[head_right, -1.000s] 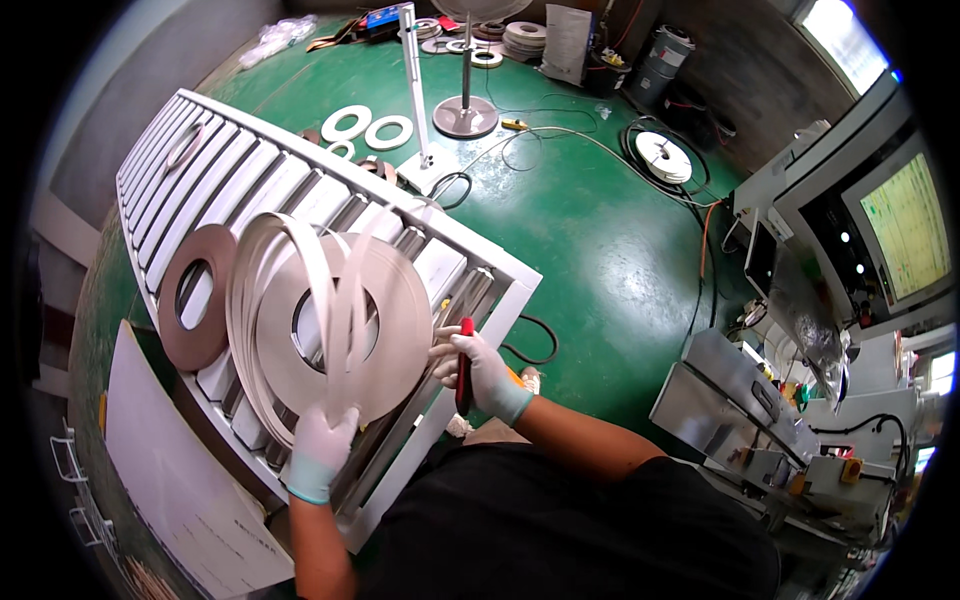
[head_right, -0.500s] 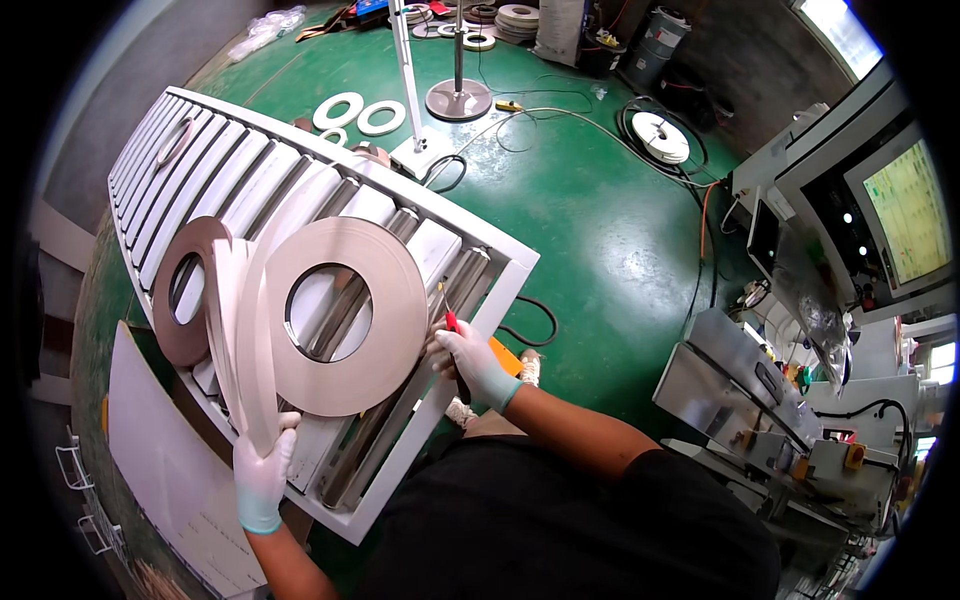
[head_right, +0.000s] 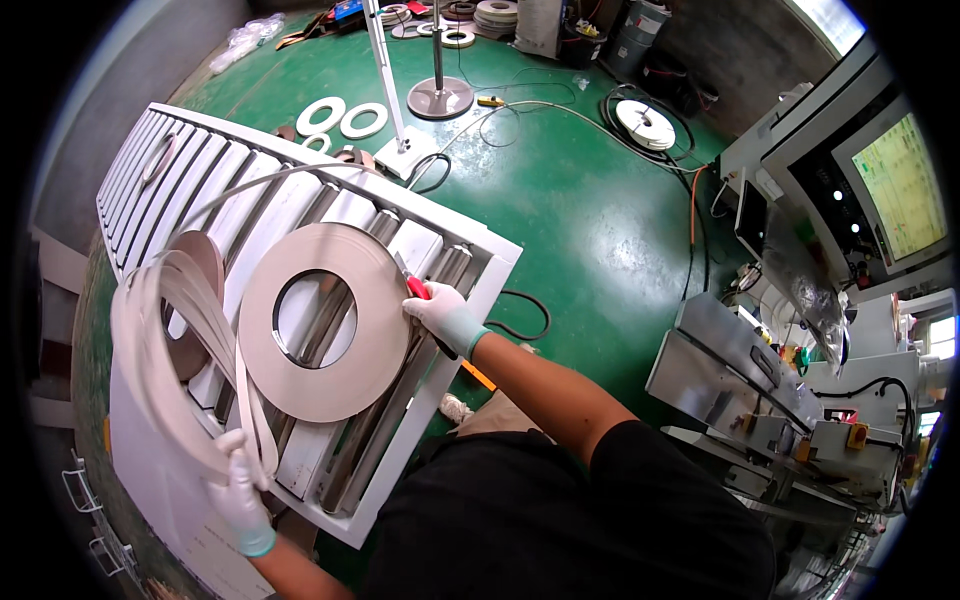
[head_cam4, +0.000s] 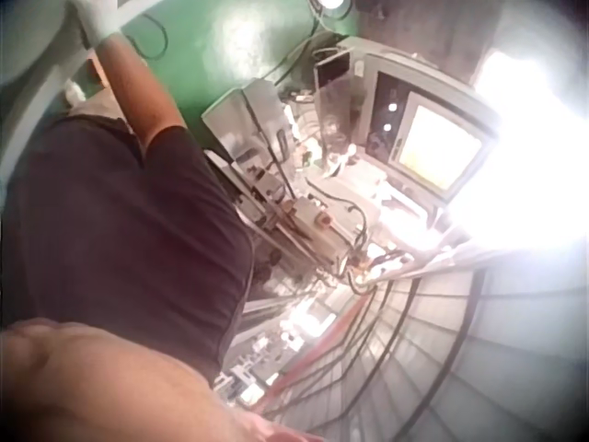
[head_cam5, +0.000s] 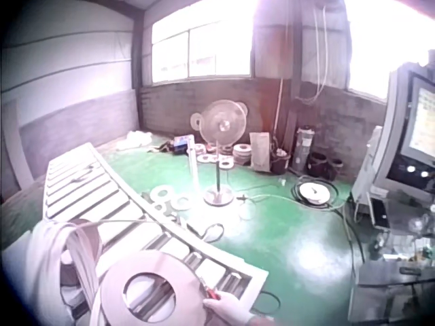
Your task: The person threads a white plastic strip into a piece of industrial woodworking machinery, feeds long wooden boards onto a conveyor belt where they are processed by the machine, and subsequently trims the end of a roll of white edging material using a hand tool.
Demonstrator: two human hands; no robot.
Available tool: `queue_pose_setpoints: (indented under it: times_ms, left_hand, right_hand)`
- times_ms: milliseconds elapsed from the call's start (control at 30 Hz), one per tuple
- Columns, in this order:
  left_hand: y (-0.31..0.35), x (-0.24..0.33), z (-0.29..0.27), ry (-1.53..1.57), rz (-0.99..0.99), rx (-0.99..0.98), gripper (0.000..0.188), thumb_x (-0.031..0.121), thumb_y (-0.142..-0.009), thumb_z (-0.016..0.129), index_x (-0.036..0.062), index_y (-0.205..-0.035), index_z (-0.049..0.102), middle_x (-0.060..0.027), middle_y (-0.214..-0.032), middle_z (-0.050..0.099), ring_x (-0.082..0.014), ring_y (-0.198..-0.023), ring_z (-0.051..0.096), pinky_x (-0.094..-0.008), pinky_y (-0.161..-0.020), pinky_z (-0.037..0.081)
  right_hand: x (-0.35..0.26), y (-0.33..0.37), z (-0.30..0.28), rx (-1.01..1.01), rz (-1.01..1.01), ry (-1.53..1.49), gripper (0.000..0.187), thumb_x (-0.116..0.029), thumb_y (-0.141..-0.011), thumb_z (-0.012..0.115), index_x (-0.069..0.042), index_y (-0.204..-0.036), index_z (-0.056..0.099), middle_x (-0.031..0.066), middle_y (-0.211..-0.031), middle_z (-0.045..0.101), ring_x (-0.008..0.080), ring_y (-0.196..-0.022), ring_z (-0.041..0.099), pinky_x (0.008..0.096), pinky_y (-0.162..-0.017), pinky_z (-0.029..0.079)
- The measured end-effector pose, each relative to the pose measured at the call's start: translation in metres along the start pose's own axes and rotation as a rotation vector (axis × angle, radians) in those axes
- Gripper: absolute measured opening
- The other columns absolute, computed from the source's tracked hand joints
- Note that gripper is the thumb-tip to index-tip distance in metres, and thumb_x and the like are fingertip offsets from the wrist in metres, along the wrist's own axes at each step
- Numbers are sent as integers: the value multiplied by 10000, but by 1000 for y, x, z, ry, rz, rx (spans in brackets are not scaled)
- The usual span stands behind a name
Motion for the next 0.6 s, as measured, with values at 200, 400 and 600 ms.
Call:
queue_pose_setpoints:
  times_ms: [200,400,600]
  left_hand:
    - [-2,25,-22,-141,56,-10,345,223,-1030,599,-89,-1175,599,-9,-644,476,-85,-529,432,-237,-507,337]
    - [-2,21,-21,-80,-30,-28,254,143,-1012,617,-43,-1181,655,14,-671,514,-74,-531,437,-233,-515,359]
    - [-6,-15,119,-324,-50,-328,263,124,-933,713,25,-1175,734,-127,-1053,769,-280,-972,726,-400,-861,548]
  right_hand:
    - [0,3,-4,25,-12,-90,164,-198,-910,704,-59,-932,620,10,-712,600,108,-551,564,285,-520,462]
    - [-17,25,-1,-95,-46,-226,205,-179,-909,720,-64,-1010,583,13,-767,606,97,-591,574,261,-536,468]
    - [-27,67,16,-269,-20,-284,230,-215,-928,721,-83,-1037,569,16,-810,614,88,-630,583,245,-553,486]
Point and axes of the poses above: each hand's wrist, its own y-axis away from the middle knuckle, its own z-axis out of the palm, x = y × z, the point moved 10 cm from there along -y, towards the middle knuckle
